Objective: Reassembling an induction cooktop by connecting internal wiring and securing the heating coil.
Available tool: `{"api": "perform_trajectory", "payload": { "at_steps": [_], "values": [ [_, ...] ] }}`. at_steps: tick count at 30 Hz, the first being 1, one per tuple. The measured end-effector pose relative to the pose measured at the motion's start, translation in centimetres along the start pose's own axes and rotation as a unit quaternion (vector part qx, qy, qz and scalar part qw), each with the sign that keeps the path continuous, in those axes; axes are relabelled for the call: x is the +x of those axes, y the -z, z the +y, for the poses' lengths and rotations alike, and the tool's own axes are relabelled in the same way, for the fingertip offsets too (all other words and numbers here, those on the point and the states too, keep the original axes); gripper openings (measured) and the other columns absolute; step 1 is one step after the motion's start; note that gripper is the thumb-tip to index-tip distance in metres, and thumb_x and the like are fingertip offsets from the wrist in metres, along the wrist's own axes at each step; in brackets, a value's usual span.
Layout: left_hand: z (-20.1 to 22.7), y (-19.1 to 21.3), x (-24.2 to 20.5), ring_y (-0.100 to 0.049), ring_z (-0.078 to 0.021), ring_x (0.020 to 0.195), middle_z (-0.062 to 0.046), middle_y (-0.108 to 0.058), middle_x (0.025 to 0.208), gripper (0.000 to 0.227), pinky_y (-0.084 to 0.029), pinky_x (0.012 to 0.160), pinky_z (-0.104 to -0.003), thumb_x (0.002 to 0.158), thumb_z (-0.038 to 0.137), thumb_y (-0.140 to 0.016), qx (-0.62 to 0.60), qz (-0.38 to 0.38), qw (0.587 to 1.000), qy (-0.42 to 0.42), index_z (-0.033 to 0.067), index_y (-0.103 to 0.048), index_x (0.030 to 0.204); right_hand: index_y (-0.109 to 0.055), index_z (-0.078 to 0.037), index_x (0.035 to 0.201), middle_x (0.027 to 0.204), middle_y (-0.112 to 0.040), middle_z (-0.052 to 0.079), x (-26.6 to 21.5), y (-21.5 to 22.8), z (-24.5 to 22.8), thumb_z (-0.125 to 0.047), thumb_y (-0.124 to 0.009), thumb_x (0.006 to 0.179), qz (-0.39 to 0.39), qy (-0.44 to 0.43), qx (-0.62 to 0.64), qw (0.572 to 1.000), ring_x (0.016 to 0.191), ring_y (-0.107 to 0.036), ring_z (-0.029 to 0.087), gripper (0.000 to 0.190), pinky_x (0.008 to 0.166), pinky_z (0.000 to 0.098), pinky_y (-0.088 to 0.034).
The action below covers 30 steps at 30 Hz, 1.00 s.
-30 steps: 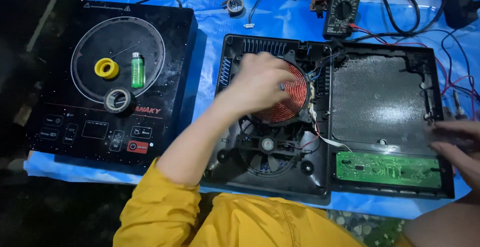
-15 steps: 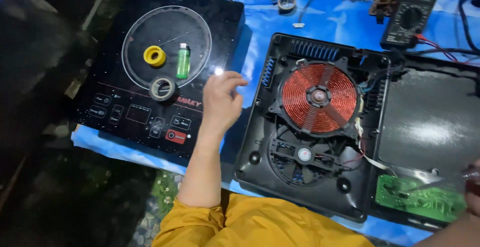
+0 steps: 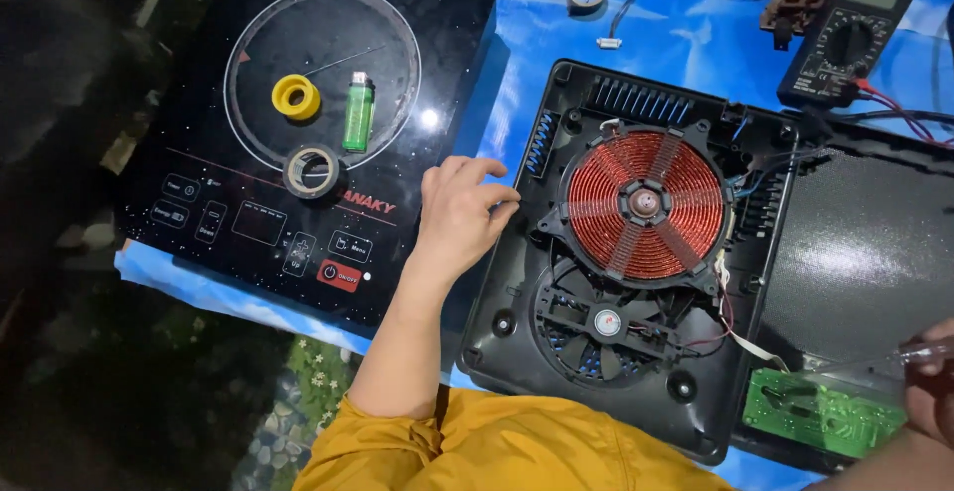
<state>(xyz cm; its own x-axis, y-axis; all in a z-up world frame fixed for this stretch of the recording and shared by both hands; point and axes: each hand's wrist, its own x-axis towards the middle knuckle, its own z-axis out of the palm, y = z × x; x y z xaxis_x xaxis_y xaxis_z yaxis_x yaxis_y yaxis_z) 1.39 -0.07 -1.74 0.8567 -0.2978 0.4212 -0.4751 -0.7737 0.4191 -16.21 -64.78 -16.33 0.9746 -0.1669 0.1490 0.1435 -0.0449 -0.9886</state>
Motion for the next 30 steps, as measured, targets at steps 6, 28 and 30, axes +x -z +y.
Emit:
{"api": "perform_trajectory", "payload": {
  "at_steps": [6, 28, 30],
  "values": [
    [-0.1, -0.1, 0.1, -0.060, -0.0298, 0.105, 0.001, -0.070, 0.110, 0.006, -0.040, 0.075, -0.049, 0.086, 0.014, -0.077, -0.007, 0.000, 1.000, 0.003, 0.0201, -0.076, 0.086, -0.053, -0.035, 0.096, 0.089, -0.053, -0.018, 1.2, 1.3, 1.7, -0.063, -0.061, 0.114, 0.017, 0.020, -0.025, 0.999, 0.072, -0.045, -0.009, 0.034, 0.072, 0.0086, -0.040],
    [0.9, -0.9, -0.3, -0.030, -0.0450, 0.148, -0.011, -0.049, 0.151, 0.028, -0.029, 0.105, -0.078, 0.069, 0.033, -0.095, -0.097, -0.069, 0.993, 0.001, 0.0199, -0.081, 0.090, -0.062, -0.038, 0.099, 0.091, -0.060, -0.019, 3.1, -0.5, 0.1, -0.056, -0.065, 0.111, -0.045, -0.011, 0.013, 0.999, 0.068, -0.048, -0.010, 0.022, 0.064, 0.0085, -0.041],
    [0.9, -0.9, -0.2, -0.032, -0.0456, 0.147, -0.010, -0.050, 0.151, 0.024, -0.029, 0.106, -0.076, 0.069, 0.029, -0.095, -0.106, -0.061, 0.992, -0.003, 0.0191, -0.081, 0.086, -0.063, -0.032, 0.113, 0.106, -0.062, -0.015, 2.6, 1.4, 1.6, -0.052, -0.067, 0.110, -0.017, -0.034, 0.015, 0.999, 0.076, -0.051, -0.008, 0.020, 0.077, 0.0094, -0.048]
  ]
}}
